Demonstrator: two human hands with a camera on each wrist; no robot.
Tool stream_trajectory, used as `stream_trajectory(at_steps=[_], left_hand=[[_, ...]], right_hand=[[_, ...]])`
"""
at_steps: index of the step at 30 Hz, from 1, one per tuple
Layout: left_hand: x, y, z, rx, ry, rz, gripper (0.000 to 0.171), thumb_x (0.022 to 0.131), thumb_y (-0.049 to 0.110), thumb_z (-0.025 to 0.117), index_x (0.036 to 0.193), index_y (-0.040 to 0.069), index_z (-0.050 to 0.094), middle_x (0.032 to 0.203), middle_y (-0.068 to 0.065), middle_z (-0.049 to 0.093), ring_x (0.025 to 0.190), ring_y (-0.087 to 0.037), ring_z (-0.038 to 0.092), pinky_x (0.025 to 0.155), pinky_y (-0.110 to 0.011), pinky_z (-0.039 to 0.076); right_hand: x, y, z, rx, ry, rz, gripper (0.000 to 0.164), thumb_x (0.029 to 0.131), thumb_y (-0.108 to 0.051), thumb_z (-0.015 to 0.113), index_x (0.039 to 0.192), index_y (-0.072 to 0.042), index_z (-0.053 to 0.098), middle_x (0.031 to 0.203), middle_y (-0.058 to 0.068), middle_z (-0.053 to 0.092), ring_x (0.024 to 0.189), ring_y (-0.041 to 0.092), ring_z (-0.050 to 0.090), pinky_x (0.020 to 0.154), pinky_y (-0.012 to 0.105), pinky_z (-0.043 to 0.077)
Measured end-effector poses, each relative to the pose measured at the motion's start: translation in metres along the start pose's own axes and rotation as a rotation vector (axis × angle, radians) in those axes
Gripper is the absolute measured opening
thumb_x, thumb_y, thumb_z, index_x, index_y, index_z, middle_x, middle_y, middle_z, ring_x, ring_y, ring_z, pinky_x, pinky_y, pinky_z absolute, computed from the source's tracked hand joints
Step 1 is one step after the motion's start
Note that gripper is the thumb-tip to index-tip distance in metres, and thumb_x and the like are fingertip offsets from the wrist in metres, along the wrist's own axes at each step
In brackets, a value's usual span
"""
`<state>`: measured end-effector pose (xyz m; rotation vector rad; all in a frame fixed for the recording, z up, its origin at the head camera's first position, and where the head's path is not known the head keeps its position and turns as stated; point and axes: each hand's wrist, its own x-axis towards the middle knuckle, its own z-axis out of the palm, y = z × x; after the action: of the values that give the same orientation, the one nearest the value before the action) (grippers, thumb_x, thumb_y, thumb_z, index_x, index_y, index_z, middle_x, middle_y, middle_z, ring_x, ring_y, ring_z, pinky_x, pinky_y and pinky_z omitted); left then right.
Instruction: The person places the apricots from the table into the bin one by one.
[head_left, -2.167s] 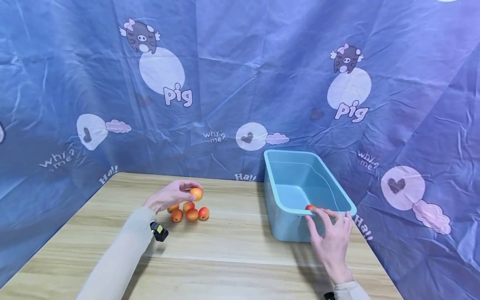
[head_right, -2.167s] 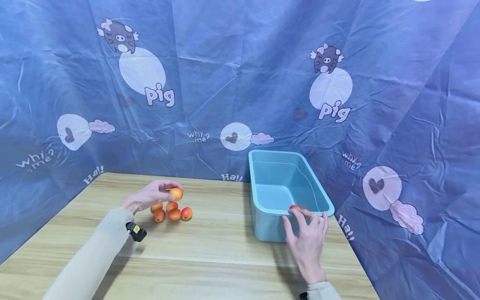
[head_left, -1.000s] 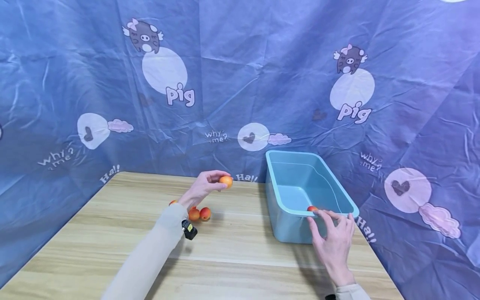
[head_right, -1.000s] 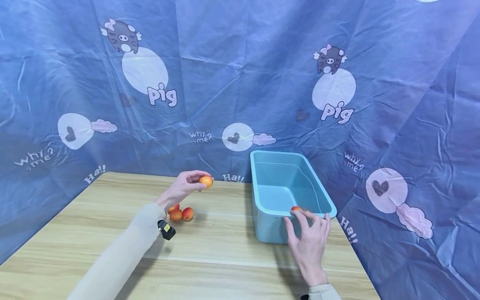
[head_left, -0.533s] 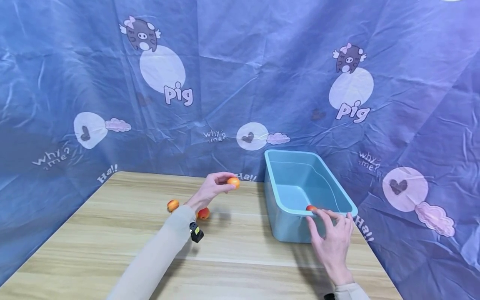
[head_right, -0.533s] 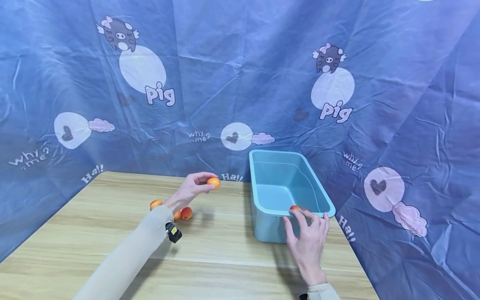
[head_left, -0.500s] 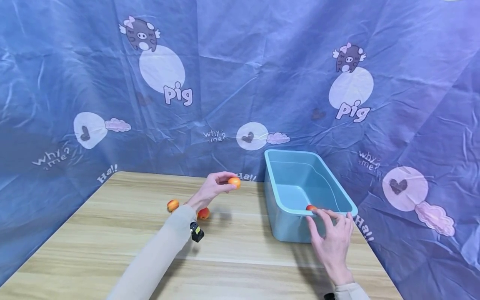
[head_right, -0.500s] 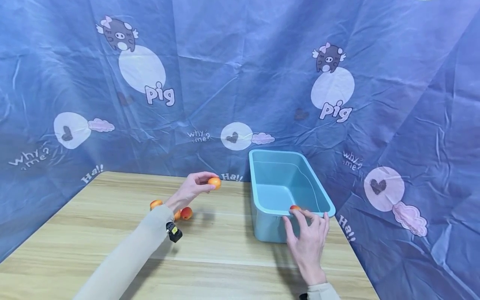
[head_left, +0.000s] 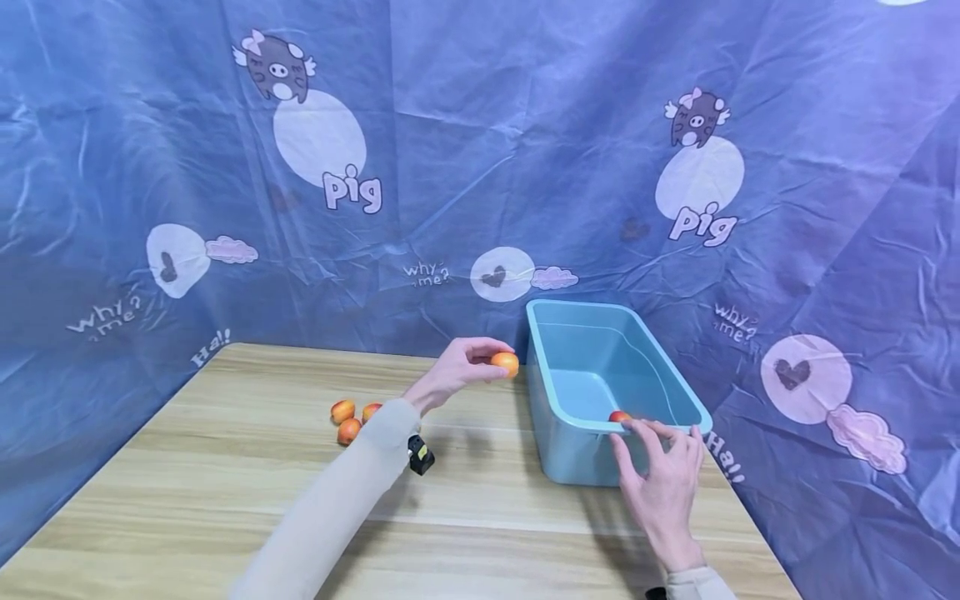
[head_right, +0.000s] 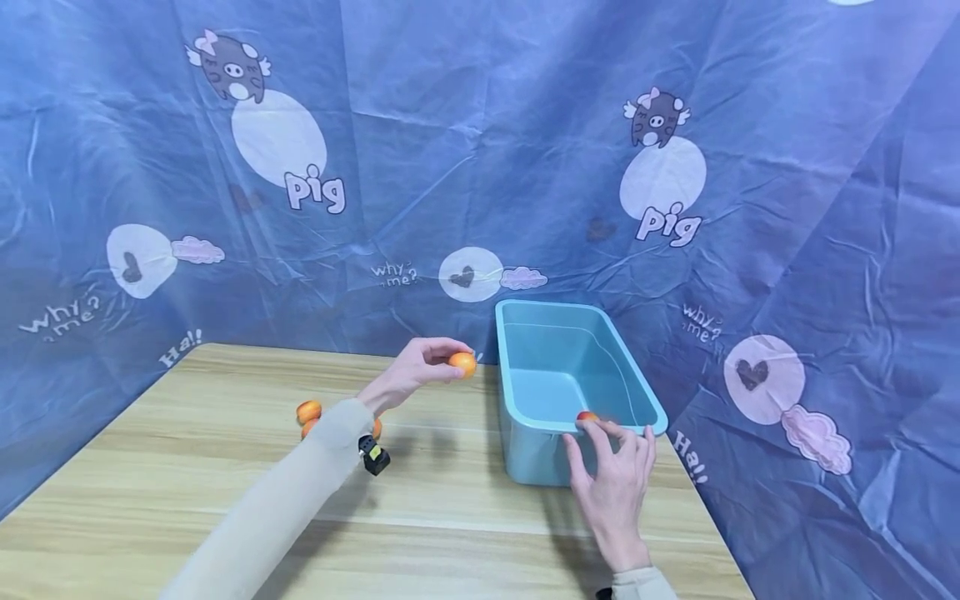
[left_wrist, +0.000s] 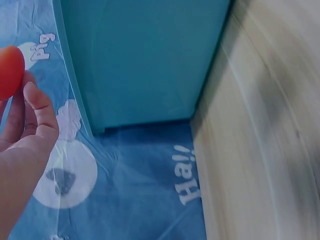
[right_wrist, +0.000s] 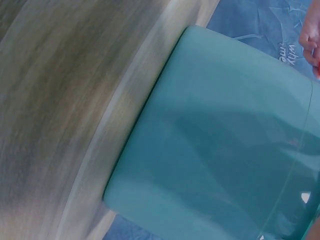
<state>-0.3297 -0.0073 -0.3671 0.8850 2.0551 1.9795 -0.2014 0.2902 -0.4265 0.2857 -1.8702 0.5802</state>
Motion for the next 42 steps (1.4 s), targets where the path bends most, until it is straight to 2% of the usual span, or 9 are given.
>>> stream_trajectory(at_steps=[5,14,19,27,35,42], left_hand=[[0.009,0.006,0.015,0.007,-0.008,0.010,0.035,0.083,0.013,0.077,0.117,0.007,0.069,0.103,-0.003,0.073,0.094,-0.013,0.066,0.082,-0.026,0.054],[0.023,0.015,0.046,0.001,-0.019,0.055,0.034,0.083,0.011,0.077,0.115,0.006,0.070,0.102,-0.004,0.073,0.092,-0.010,0.066,0.078,-0.023,0.052],[0.026,0.019,0.060,-0.011,-0.022,0.068,0.033,0.084,0.013,0.077,0.116,0.006,0.070,0.105,-0.004,0.074,0.095,-0.009,0.066,0.081,-0.023,0.052],[0.034,0.022,0.076,0.011,-0.018,0.079,0.033,0.084,0.013,0.077,0.115,0.008,0.070,0.107,-0.005,0.074,0.097,-0.008,0.067,0.084,-0.023,0.052],[0.039,0.019,0.093,-0.001,0.022,0.065,0.032,0.083,0.015,0.079,0.113,0.009,0.071,0.104,-0.002,0.074,0.093,-0.005,0.067,0.085,-0.022,0.052],[0.043,0.019,0.099,0.018,0.026,0.054,0.032,0.082,0.017,0.080,0.112,0.010,0.072,0.102,0.000,0.074,0.090,-0.003,0.067,0.084,-0.021,0.052]], right_hand=[[0.001,-0.001,0.000,0.001,0.000,-0.004,0.048,0.092,-0.051,0.061,0.101,-0.005,0.072,0.102,0.023,0.060,0.090,0.041,0.043,0.110,0.069,0.018],[0.001,0.001,0.001,0.001,0.002,0.002,0.050,0.092,-0.052,0.060,0.100,-0.005,0.072,0.101,0.023,0.060,0.091,0.043,0.044,0.110,0.069,0.017],[0.000,-0.001,-0.001,-0.003,-0.014,0.003,0.051,0.093,-0.053,0.059,0.100,-0.004,0.071,0.102,0.023,0.059,0.090,0.042,0.043,0.111,0.068,0.017],[0.000,0.000,-0.001,-0.005,0.000,-0.004,0.050,0.092,-0.052,0.060,0.100,-0.004,0.072,0.101,0.023,0.060,0.091,0.042,0.044,0.110,0.069,0.018],[-0.001,-0.001,-0.003,-0.006,0.001,0.001,0.051,0.092,-0.052,0.060,0.099,-0.003,0.071,0.100,0.023,0.059,0.091,0.043,0.044,0.110,0.068,0.018],[0.000,-0.002,-0.003,-0.003,-0.007,0.000,0.051,0.093,-0.052,0.059,0.100,-0.002,0.070,0.101,0.024,0.058,0.092,0.044,0.044,0.111,0.067,0.017]])
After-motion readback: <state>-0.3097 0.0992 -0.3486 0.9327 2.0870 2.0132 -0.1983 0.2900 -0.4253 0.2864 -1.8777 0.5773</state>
